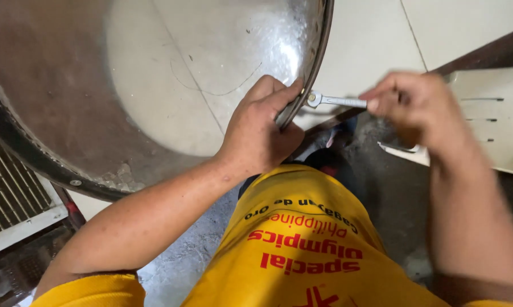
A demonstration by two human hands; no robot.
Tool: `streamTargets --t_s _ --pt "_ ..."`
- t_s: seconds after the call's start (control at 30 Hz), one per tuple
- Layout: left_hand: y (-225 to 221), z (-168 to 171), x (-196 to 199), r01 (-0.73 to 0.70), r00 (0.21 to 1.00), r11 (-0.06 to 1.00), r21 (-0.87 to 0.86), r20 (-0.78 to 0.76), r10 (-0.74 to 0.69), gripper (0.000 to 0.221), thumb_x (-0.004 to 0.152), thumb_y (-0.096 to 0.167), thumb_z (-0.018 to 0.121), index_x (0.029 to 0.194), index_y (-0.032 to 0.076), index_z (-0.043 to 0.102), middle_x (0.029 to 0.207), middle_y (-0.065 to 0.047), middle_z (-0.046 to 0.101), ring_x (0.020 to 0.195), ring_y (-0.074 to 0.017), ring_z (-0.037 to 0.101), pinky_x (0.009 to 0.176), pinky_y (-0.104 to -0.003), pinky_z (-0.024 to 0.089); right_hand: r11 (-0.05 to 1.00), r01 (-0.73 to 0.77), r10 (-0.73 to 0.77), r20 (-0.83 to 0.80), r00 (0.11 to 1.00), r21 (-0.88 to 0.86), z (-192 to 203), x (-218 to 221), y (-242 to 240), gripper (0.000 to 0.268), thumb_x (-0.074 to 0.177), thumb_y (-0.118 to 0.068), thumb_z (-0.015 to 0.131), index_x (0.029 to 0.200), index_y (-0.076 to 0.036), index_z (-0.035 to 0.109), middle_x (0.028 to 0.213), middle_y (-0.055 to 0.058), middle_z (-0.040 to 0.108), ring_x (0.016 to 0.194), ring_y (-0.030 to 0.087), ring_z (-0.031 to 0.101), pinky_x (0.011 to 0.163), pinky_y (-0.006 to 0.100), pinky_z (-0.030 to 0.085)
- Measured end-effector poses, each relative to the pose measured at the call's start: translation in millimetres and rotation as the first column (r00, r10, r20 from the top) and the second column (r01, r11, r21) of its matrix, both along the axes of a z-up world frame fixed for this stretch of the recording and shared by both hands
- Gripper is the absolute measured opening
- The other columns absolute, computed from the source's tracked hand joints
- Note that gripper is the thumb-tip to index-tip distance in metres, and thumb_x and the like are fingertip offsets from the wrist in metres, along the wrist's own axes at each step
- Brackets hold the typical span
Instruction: Using a wrench to adjust bolts on a large vat and checking the soapy water mixture inside.
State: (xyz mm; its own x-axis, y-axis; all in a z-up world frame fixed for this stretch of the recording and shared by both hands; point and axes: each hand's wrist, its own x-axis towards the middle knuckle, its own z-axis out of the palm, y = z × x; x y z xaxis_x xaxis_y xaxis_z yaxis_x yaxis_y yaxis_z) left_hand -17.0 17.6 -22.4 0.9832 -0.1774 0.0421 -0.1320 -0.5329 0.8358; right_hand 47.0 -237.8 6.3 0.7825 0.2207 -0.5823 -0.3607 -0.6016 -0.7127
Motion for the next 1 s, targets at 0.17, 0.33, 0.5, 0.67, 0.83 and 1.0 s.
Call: streamTargets --t_s 0.17,0.33,0.5,0.67,0.83,1.0 --pt "-1 12 3 0.017 1.000 0.999 -0.030 -0.011 -0.018 0.059 0.074 -0.004 0.068 0.132 0.008 0.065 0.097 -0.004 0.055 0.089 -0.0201 0.060 0.074 -0.031 0.053 0.740 -0.672 0.656 0.252 0.711 -0.031 -63 132 -4 0.029 0.090 -0.034 0.069 0.106 -0.011 0.076 0.093 0.004 0.077 0.083 0.018 0.069 0.077 0.035 0.051" --pt "-6 13 6 -0.007 1.000 1.000 -0.022 0.027 0.007 0.043 0.081 0.002 0.058 0.122 0.005 0.072 0.091 -0.005 0.056 0.087 -0.0208 0.061 0.077 -0.033 0.055 0.572 -0.743 0.745 0.158 0.648 0.348 -95 191 32 0.022 0.085 -0.003 0.074 0.107 -0.001 0.076 0.099 0.009 0.077 0.095 0.020 0.072 0.090 0.031 0.056" --pt "-6 13 4 -0.012 1.000 1.000 0.021 0.021 0.011 0.053 0.080 0.007 0.056 0.132 0.001 0.065 0.096 -0.007 0.057 0.090 -0.0225 0.061 0.080 -0.034 0.055 0.656 -0.750 0.713 0.395 0.579 -0.085 -59 169 -37 0.032 0.103 -0.029 0.058 0.122 -0.008 0.072 0.118 0.006 0.069 0.110 0.022 0.058 0.098 0.036 0.038" --pt "-5 15 5 -0.016 0.999 1.000 -0.007 -0.028 0.015 0.056 0.075 0.004 0.058 0.131 0.001 0.066 0.094 -0.006 0.056 0.090 -0.0213 0.062 0.080 -0.032 0.055 0.990 -0.121 0.125 0.070 0.990 -0.069 -35 47 -46 0.034 0.096 -0.022 0.066 0.129 -0.017 0.072 0.099 0.000 0.066 0.077 0.013 0.054 0.070 0.024 0.042" --pt "-2 13 5 -0.003 0.995 0.999 0.034 -0.098 0.006 0.063 0.072 0.009 0.065 0.135 0.004 0.064 0.100 -0.004 0.056 0.094 -0.0213 0.061 0.081 -0.033 0.055 0.990 -0.036 0.090 0.413 0.906 -0.136 -34 -80 0 0.034 0.106 -0.019 0.051 0.128 -0.006 0.074 0.077 0.007 0.072 0.055 0.015 0.057 0.046 0.030 0.035" --pt "-1 13 4 -0.006 0.988 0.999 0.042 -0.157 0.013 0.062 0.076 0.015 0.063 0.137 0.004 0.062 0.098 -0.002 0.051 0.095 -0.0195 0.056 0.083 -0.030 0.052 0.979 0.194 -0.201 0.480 0.854 0.064 -37 -119 32 0.032 0.106 -0.012 0.050 0.130 -0.006 0.069 0.093 0.007 0.072 0.073 0.016 0.063 0.060 0.031 0.049"
